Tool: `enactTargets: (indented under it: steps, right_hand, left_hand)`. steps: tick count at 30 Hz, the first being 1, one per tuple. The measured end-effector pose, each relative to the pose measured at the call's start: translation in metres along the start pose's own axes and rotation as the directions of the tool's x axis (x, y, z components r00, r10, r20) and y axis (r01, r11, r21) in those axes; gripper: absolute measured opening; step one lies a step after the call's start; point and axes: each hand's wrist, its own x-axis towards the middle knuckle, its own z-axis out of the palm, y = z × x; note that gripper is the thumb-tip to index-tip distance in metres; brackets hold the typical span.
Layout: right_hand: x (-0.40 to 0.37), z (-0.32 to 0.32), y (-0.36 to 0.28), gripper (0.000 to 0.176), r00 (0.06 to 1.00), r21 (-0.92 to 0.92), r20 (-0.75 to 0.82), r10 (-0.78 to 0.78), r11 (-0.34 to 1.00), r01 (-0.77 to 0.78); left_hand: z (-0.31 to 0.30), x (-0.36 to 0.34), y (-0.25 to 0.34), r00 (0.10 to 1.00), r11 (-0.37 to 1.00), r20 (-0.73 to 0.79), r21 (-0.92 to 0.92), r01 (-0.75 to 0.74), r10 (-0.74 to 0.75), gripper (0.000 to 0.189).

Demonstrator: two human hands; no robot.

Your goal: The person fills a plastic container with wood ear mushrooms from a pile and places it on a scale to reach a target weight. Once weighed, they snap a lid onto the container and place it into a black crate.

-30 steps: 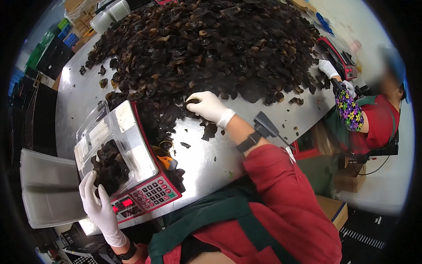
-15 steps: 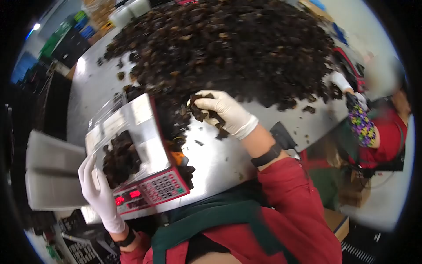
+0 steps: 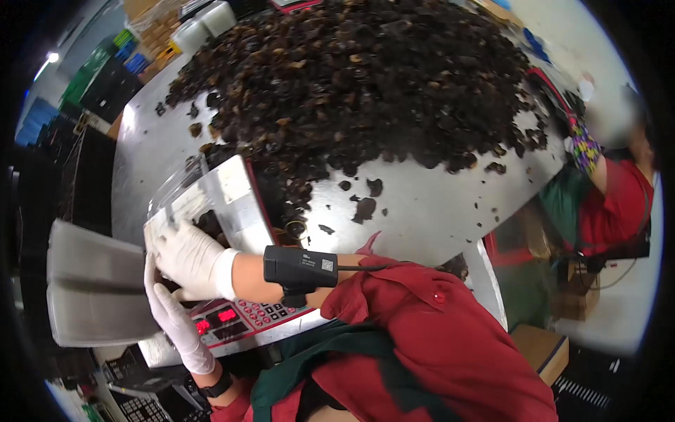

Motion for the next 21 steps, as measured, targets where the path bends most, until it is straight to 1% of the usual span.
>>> enactTargets:
  steps: [2,3,4,5,6,8,9,10,11,12,13,15,16,17,18,19,20,21]
  right_hand:
    - [-0.002,-0.013,0.002,0.051,0.999,-0.008,-0.05,0.009,1.0,-0.009]
    - [-0.007,-0.016,0.01,0.05,0.977,0.029,-0.206,-0.046,0.998,0.053]
    - [-0.011,-0.028,0.018,0.044,0.973,0.064,-0.227,-0.034,0.997,0.049]
    - [-0.019,-0.033,0.033,0.042,0.966,0.151,-0.259,0.025,0.988,0.015]
    - [-0.03,-0.038,0.053,0.039,0.955,0.238,-0.284,0.081,0.971,-0.012]
    - [-0.064,-0.061,0.102,0.037,0.954,0.092,-0.197,0.225,0.973,-0.21]
    - [-0.086,-0.059,0.122,0.032,0.932,-0.058,-0.146,0.331,0.938,-0.343]
    - [-0.11,-0.05,0.14,0.028,0.892,-0.212,-0.115,0.437,0.866,-0.452]
    - [-0.133,-0.04,0.155,0.028,0.842,-0.297,-0.003,0.54,0.803,-0.516]
    - [-0.153,-0.031,0.166,0.027,0.763,-0.387,0.097,0.639,0.731,-0.562]
    - [-0.167,-0.026,0.173,0.027,0.763,-0.384,0.095,0.639,0.731,-0.564]
    - [-0.179,-0.028,0.179,0.032,0.782,-0.085,0.007,0.623,0.78,-0.621]
    - [-0.183,-0.032,0.178,0.032,0.782,-0.079,0.007,0.624,0.779,-0.621]
    - [-0.188,-0.036,0.176,0.033,0.75,0.119,-0.005,0.661,0.745,-0.656]
    - [-0.189,-0.043,0.171,0.034,0.715,0.311,-0.011,0.699,0.682,-0.662]
    - [-0.192,-0.048,0.168,0.033,0.706,0.344,-0.058,0.706,0.678,-0.65]
    - [-0.195,-0.057,0.162,0.033,0.698,0.345,-0.066,0.713,0.672,-0.655]
    - [-0.198,-0.069,0.155,0.032,0.688,0.368,-0.032,0.725,0.648,-0.667]
  left_hand:
    - [0.001,-0.001,-0.005,1.0,1.0,-0.016,-0.022,-0.005,0.004,0.058]
    - [0.002,-0.001,-0.004,1.0,0.998,-0.007,-0.06,-0.005,0.004,0.058]
    - [0.003,0.0,-0.002,1.0,0.995,0.0,-0.096,-0.005,0.004,0.058]
    - [0.003,0.0,-0.001,1.0,0.998,0.02,-0.062,0.0,0.001,0.058]
    - [0.003,-0.001,-0.003,1.0,0.999,0.022,-0.032,-0.019,0.019,0.052]
    - [-0.003,0.003,0.004,0.989,0.982,0.145,0.182,-0.045,0.019,0.045]
    - [-0.001,0.002,0.007,0.983,0.949,0.173,0.298,-0.108,0.058,0.045]
    - [-0.001,0.004,0.009,0.967,0.903,0.228,0.383,-0.194,0.111,0.046]
    - [0.001,0.004,0.012,0.962,0.88,0.248,0.423,-0.215,0.116,0.046]
    - [0.002,0.004,0.014,0.955,0.854,0.271,0.462,-0.239,0.121,0.047]
    - [0.002,0.004,0.015,0.955,0.852,0.272,0.465,-0.241,0.122,0.047]
    - [0.004,0.005,0.016,0.953,0.85,0.271,0.463,-0.252,0.134,0.05]
    - [0.004,0.004,0.016,0.953,0.847,0.274,0.467,-0.252,0.133,0.05]
    - [0.004,0.004,0.017,0.958,0.862,0.256,0.448,-0.236,0.129,0.051]
    - [0.004,0.004,0.017,0.962,0.876,0.24,0.427,-0.224,0.129,0.052]
    - [0.003,0.005,0.017,0.965,0.897,0.232,0.392,-0.205,0.119,0.053]
    - [0.004,0.005,0.022,0.972,0.916,0.216,0.362,-0.172,0.097,0.052]
    - [0.004,0.007,0.024,0.974,0.921,0.209,0.354,-0.162,0.091,0.052]
